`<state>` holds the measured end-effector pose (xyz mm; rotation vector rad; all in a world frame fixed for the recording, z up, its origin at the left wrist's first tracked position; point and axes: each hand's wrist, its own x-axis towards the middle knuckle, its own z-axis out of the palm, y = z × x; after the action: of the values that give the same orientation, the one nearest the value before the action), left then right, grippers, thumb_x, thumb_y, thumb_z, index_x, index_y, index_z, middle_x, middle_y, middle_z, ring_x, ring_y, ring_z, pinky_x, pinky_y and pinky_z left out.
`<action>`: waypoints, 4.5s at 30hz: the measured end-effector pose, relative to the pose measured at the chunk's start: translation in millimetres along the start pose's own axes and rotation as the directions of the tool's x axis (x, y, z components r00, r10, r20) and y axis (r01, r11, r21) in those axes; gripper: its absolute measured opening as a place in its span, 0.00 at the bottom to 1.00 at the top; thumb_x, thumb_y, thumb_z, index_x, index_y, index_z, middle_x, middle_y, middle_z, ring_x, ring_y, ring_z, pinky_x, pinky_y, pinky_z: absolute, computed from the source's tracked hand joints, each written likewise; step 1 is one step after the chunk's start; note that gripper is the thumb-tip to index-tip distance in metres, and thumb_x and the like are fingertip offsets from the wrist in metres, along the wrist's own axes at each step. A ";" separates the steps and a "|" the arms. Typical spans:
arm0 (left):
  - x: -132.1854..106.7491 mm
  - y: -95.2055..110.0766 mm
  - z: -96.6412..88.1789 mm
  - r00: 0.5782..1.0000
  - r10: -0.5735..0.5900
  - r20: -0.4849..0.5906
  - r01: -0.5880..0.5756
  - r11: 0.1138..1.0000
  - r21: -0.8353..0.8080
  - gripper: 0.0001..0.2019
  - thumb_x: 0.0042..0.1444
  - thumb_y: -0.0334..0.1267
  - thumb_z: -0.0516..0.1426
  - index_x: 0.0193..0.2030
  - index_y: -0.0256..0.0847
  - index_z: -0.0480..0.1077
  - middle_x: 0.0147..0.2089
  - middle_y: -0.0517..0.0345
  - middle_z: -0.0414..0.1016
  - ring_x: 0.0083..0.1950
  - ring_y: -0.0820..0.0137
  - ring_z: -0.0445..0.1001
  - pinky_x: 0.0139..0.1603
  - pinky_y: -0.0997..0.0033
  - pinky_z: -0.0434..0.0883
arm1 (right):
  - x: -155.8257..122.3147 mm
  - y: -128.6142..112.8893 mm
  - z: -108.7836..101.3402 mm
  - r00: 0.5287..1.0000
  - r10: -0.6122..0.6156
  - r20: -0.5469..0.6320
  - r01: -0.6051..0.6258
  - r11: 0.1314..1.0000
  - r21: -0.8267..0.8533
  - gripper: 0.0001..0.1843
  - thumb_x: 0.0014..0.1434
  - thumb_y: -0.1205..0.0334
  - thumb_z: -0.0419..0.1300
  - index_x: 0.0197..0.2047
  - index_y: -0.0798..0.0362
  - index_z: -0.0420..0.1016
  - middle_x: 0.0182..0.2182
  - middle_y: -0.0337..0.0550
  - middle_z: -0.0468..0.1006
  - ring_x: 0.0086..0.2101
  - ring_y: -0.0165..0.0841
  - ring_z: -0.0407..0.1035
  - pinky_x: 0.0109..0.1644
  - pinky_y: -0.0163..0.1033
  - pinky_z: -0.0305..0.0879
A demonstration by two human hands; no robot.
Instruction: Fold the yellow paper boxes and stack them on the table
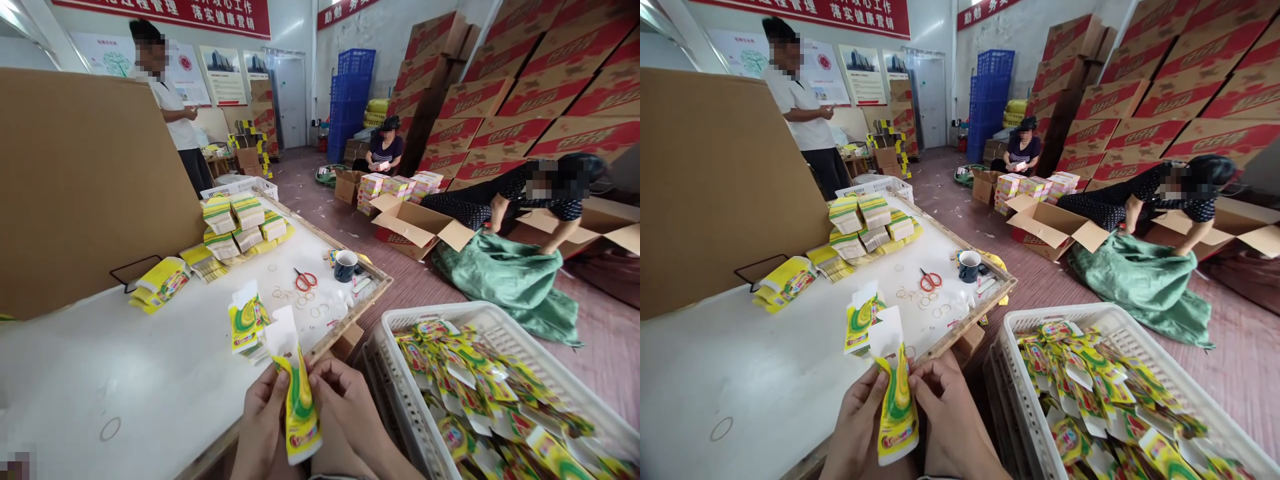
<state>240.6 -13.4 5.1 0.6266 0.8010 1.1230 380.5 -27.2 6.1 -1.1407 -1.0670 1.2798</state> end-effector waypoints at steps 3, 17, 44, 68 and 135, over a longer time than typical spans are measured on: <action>0.4 -0.4 1.3 1.000 0.025 0.010 -0.025 1.000 0.016 0.15 0.56 0.40 0.62 0.50 0.40 0.72 0.46 0.51 0.78 0.47 0.59 0.77 0.51 0.63 0.72 | -0.3 -4.9 0.7 0.998 0.012 0.056 -0.015 0.998 0.061 0.12 0.54 0.57 0.65 0.39 0.54 0.74 0.36 0.44 0.77 0.36 0.34 0.72 0.40 0.38 0.69; -4.4 -0.6 -8.1 0.995 0.037 0.096 -0.059 0.970 0.235 0.24 0.52 0.45 0.63 0.55 0.44 0.67 0.56 0.49 0.72 0.58 0.56 0.68 0.58 0.60 0.66 | -2.7 -11.3 -5.4 0.963 -0.241 0.122 0.270 0.841 -0.469 0.25 0.56 0.60 0.63 0.56 0.46 0.66 0.52 0.48 0.67 0.51 0.41 0.63 0.54 0.46 0.63; -7.6 -17.0 -12.7 0.992 0.081 0.099 -0.118 0.876 0.468 0.25 0.55 0.46 0.59 0.57 0.38 0.65 0.59 0.46 0.69 0.61 0.54 0.64 0.62 0.56 0.61 | -1.0 -3.9 -8.0 0.988 -0.141 0.066 0.155 0.843 -0.515 0.08 0.58 0.64 0.59 0.41 0.50 0.76 0.37 0.42 0.75 0.38 0.35 0.68 0.42 0.36 0.63; -20.5 5.2 -7.8 0.933 -0.123 0.339 0.047 0.973 0.225 0.23 0.54 0.39 0.63 0.53 0.44 0.58 0.45 0.49 0.76 0.43 0.61 0.75 0.40 0.67 0.70 | -0.4 -9.7 -31.0 0.968 -0.080 0.239 0.138 0.962 -0.237 0.16 0.62 0.52 0.54 0.30 0.54 0.71 0.25 0.37 0.68 0.27 0.28 0.62 0.31 0.33 0.60; -10.3 5.7 -10.2 0.964 0.055 0.260 -0.116 0.967 0.225 0.27 0.53 0.53 0.60 0.57 0.43 0.69 0.56 0.45 0.72 0.60 0.51 0.66 0.60 0.56 0.65 | 2.8 -4.2 -1.7 0.997 -0.011 0.076 0.016 0.998 -0.055 0.20 0.59 0.46 0.57 0.41 0.53 0.78 0.34 0.46 0.79 0.39 0.39 0.72 0.45 0.42 0.69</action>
<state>227.0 -20.9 6.1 0.9943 0.6982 1.0069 382.8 -24.2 9.9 -1.1322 -1.1713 1.2986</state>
